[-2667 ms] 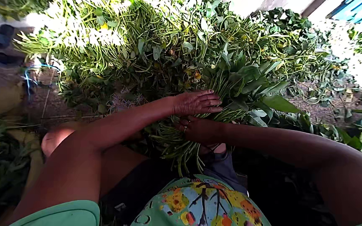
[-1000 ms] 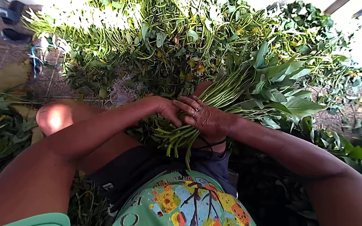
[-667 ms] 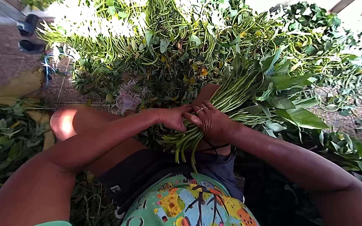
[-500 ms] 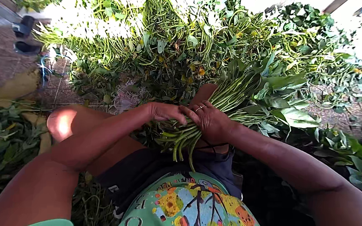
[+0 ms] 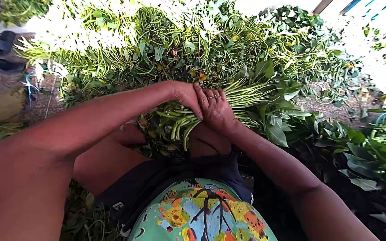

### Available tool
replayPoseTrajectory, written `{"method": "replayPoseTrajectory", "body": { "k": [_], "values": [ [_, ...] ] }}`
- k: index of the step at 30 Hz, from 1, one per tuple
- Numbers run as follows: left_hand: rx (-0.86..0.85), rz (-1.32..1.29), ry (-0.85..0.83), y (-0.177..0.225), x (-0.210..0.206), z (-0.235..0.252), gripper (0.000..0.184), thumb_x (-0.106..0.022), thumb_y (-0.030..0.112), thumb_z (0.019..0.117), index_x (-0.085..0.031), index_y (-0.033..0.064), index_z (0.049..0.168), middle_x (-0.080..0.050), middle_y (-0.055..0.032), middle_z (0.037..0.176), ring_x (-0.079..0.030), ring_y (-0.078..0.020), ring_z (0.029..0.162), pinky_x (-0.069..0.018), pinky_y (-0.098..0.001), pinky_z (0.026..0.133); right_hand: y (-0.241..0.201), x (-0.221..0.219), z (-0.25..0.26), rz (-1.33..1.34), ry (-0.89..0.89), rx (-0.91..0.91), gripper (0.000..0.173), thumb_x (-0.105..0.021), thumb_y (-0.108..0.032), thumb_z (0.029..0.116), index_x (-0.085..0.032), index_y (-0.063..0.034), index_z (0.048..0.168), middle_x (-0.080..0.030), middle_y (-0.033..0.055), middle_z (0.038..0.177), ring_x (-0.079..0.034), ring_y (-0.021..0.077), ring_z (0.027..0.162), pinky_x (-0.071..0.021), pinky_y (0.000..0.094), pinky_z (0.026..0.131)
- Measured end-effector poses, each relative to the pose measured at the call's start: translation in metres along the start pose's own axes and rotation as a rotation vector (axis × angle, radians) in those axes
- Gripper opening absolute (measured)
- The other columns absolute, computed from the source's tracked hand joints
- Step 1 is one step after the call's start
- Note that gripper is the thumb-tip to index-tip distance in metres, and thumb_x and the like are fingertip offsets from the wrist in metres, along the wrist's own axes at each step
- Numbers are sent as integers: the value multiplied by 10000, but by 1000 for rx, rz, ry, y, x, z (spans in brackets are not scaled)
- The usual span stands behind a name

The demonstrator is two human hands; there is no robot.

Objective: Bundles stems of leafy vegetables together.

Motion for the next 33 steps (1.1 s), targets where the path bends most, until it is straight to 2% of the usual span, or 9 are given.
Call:
{"method": "replayPoseTrajectory", "body": {
  "k": [6, 13, 18, 20, 23, 26, 29, 31, 33],
  "values": [
    [90, 453, 74, -15, 27, 32, 842, -878, 501, 758, -563, 39, 1388, -602, -211, 1333, -565, -398, 1257, -430, -648, 1013, 16, -41, 4, -118, 385, -187, 556, -620, -103, 924, -516, 18, 1456, -685, 267, 1174, -679, 413, 1072, -449, 548, 1040],
    [81, 572, 47, -21, 19, 46, 962, -871, 463, 775, -443, 2, 1503, -487, -232, 1494, -441, -412, 1399, -302, -638, 1125, 12, -60, 1, -109, 358, -320, 584, -637, -134, 928, -493, -2, 1479, -589, 317, 1351, -618, 458, 1192, -408, 591, 1054],
    [113, 559, 113, -25, 13, 51, 810, -877, 402, 763, -560, 20, 1402, -492, -208, 1486, -429, -437, 1382, -358, -632, 1094, 19, -34, 3, 238, -62, -362, 909, -798, -208, 820, -336, 27, 1567, -405, 358, 1521, -465, 512, 1370, -318, 641, 1147],
    [49, 588, 138, -20, 12, 52, 861, -894, 335, 744, -505, 52, 1459, -522, -259, 1410, -480, -474, 1313, -365, -663, 1044, 49, -8, 20, 461, -186, -436, 942, -868, -213, 786, -365, 19, 1548, -393, 332, 1520, -492, 469, 1343, -439, 569, 1094],
    [38, 608, 168, -15, 10, 52, 1001, -914, 386, 739, -408, 43, 1531, -474, -302, 1456, -459, -483, 1348, -334, -682, 1067, 134, 8, 49, 551, -132, -508, 612, -683, -276, 959, -481, 47, 1438, -563, 270, 1390, -620, 357, 1222, -534, 472, 997],
    [85, 580, 206, -12, 5, 48, 1043, -925, 361, 739, -370, -13, 1538, -398, -293, 1528, -393, -487, 1405, -311, -712, 1080, 167, -29, 41, 584, -594, -475, 675, -546, -511, 1028, -497, 9, 1455, -586, 241, 1395, -575, 370, 1297, -425, 574, 1110],
    [105, 515, 237, -24, 13, 42, 1078, -954, 319, 706, -355, -17, 1536, -338, -270, 1578, -318, -488, 1462, -280, -772, 1074, 130, -45, 11, 544, -962, -385, 953, -793, -539, 850, -371, -72, 1566, -563, 260, 1414, -550, 428, 1303, -407, 657, 1082],
    [78, 519, 269, -29, 12, 41, 1064, -971, 259, 680, -383, 3, 1528, -352, -265, 1574, -319, -495, 1460, -257, -790, 1072, 108, -50, -7, 459, -917, -345, 1239, -950, -537, 631, -304, -61, 1574, -542, 299, 1381, -555, 478, 1251, -429, 677, 1033],
    [55, 583, 298, -26, 6, 37, 1024, -969, 209, 679, -404, 13, 1511, -377, -257, 1552, -306, -489, 1466, -188, -794, 1106, 99, -54, -17, 411, -826, -379, 1285, -997, -468, 562, -306, -58, 1565, -451, 312, 1461, -540, 492, 1261, -445, 655, 1029]
  ]
}}
Point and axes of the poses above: each hand's wrist, its own z-axis towards the middle knuckle, its own x-axis out of the back of the hand, y = z × x, the point moved 7 cm from there along z, towards the middle knuckle
